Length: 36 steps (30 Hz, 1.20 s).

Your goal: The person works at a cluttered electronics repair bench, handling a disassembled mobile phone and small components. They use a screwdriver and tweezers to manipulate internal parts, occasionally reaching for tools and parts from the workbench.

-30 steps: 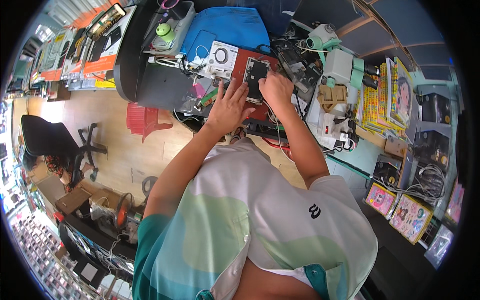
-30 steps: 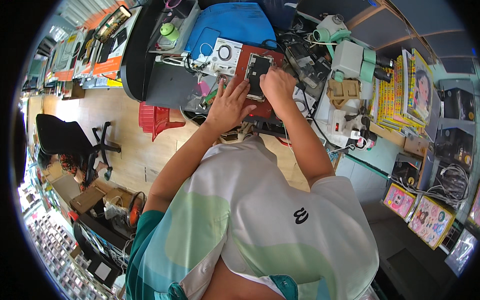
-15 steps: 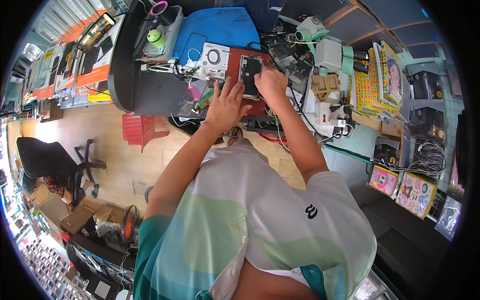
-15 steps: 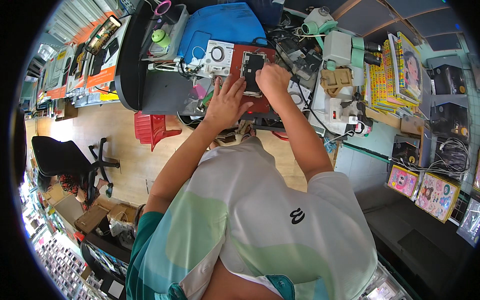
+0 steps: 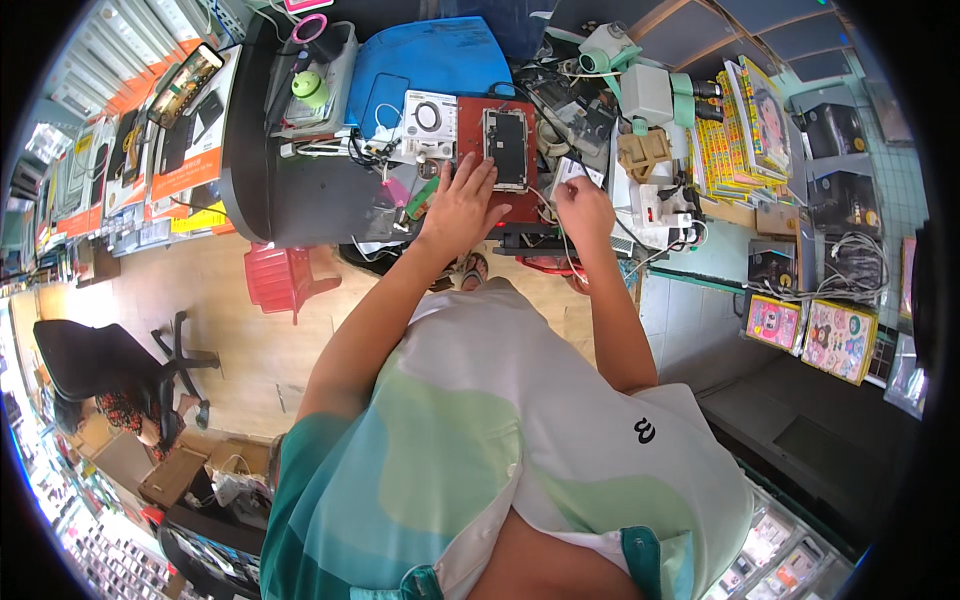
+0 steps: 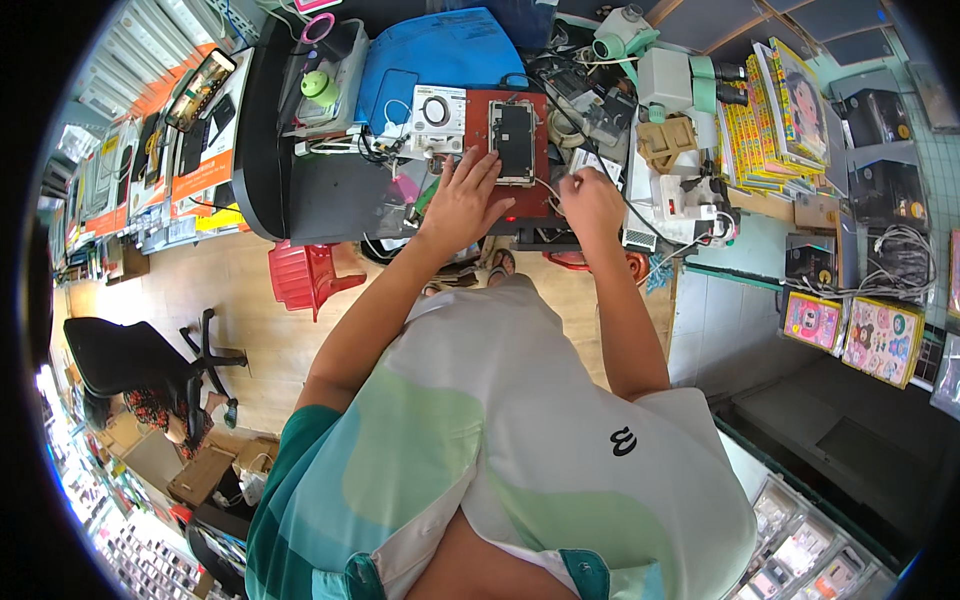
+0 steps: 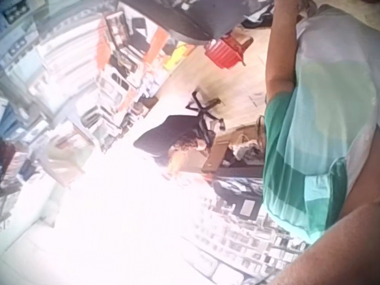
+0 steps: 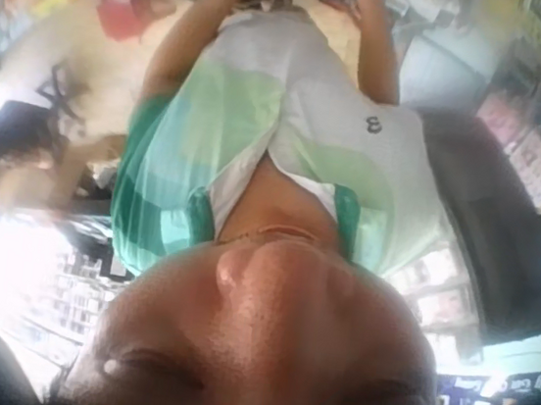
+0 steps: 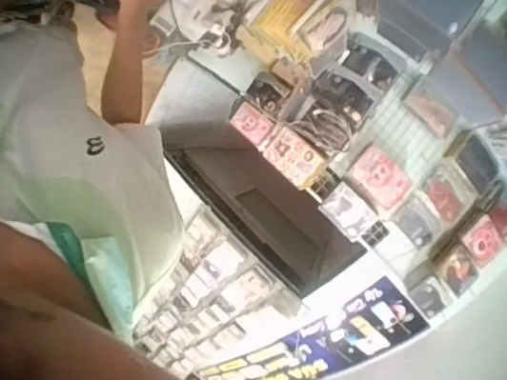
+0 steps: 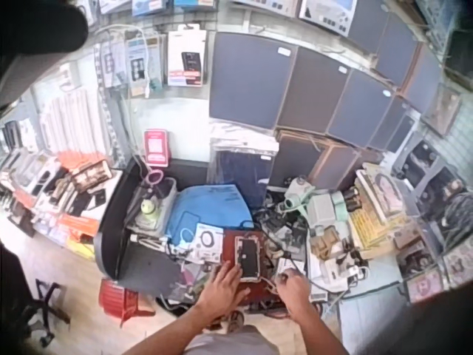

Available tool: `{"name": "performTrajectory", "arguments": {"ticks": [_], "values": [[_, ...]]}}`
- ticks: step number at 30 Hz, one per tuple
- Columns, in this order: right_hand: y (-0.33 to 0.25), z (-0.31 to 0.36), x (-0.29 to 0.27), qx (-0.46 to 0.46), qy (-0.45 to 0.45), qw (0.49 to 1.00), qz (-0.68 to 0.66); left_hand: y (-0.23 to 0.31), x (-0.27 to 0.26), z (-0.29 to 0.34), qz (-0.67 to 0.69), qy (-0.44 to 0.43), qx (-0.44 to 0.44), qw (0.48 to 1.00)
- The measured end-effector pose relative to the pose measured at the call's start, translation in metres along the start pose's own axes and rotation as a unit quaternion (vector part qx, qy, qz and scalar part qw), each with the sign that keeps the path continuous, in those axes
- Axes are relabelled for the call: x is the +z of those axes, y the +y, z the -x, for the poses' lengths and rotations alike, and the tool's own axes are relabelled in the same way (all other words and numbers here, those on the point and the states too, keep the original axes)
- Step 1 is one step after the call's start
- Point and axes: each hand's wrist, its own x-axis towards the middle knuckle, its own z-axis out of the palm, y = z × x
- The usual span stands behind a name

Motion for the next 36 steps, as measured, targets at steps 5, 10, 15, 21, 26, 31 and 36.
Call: {"name": "performTrajectory", "arguments": {"ticks": [5,10,15,21,26,31,36], "values": [[0.014,0.040,-0.017,0.034,-0.002,0.999,-0.015,-0.015,-0.006,-0.013,0.225,0.098,-0.028,0.969],[0.014,0.054,-0.037,0.045,-0.003,0.997,-0.066,-0.042,-0.012,-0.042,0.263,0.123,-0.087,0.953],[0.017,0.024,-0.043,-0.033,0.002,0.994,-0.100,-0.077,-0.012,-0.094,0.221,0.106,-0.086,0.966],[0.003,-0.059,-0.028,-0.138,-0.022,0.974,-0.176,-0.095,0.000,-0.130,0.175,0.050,-0.092,0.979],[-0.025,-0.123,-0.002,-0.283,-0.007,0.947,-0.150,-0.085,0.012,-0.131,0.166,0.028,-0.143,0.975],[-0.034,-0.169,0.027,-0.426,-0.044,0.902,-0.050,-0.079,0.018,-0.127,0.110,0.055,-0.152,0.981],[-0.039,-0.187,0.038,-0.507,-0.088,0.857,0.029,-0.076,0.020,-0.131,0.091,0.065,-0.130,0.985]]}}
